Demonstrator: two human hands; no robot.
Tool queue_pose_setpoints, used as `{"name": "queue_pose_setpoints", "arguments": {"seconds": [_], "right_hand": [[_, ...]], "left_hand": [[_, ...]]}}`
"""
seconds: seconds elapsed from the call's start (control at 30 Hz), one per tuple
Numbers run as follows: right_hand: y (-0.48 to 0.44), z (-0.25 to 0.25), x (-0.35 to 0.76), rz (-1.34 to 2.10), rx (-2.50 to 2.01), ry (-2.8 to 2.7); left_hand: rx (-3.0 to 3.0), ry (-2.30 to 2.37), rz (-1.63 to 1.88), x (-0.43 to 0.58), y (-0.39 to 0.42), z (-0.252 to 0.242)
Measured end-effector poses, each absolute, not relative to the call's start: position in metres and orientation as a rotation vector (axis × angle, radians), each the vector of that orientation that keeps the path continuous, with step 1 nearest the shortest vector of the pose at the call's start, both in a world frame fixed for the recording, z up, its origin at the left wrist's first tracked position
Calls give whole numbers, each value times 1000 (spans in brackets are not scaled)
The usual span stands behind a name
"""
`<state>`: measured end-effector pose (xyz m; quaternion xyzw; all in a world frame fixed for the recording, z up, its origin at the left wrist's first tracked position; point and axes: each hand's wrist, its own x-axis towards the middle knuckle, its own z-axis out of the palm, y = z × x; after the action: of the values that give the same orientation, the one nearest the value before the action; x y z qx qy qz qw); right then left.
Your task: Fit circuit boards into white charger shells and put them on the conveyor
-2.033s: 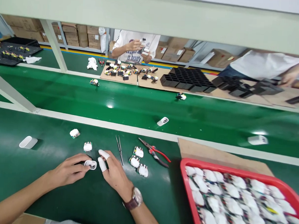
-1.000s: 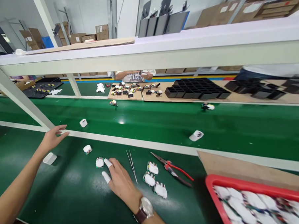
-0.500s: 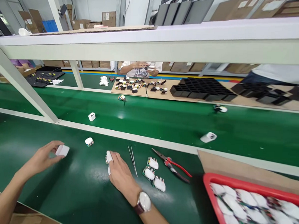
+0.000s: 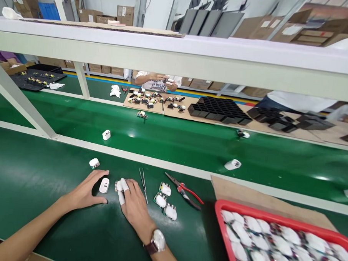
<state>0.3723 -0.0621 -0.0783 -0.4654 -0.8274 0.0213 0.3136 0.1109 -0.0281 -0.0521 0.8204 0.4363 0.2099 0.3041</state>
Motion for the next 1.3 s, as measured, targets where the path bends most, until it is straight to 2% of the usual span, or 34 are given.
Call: {"name": "queue_pose_setpoints", "arguments": {"seconds": [0.2,0.47,0.7,1.1,1.3], "right_hand": [[-71,-52,366,182,-1104,-2053],[-79,-42,360,37,-1058,-2221],[-80,-33,358,93,-1100,-2314],[-84,-39,358,137,-1078,-2291],[-82,-46,348,212,-1104,-2327]], "left_hand": [[2124,1072,627,114,-36,-66],[2278,941,684,118,-39,-60],[2290,936,689,119,-39,-58],[2013,961,486,120,-45,-58],[1964,954,494,121,-46,-60]]}}
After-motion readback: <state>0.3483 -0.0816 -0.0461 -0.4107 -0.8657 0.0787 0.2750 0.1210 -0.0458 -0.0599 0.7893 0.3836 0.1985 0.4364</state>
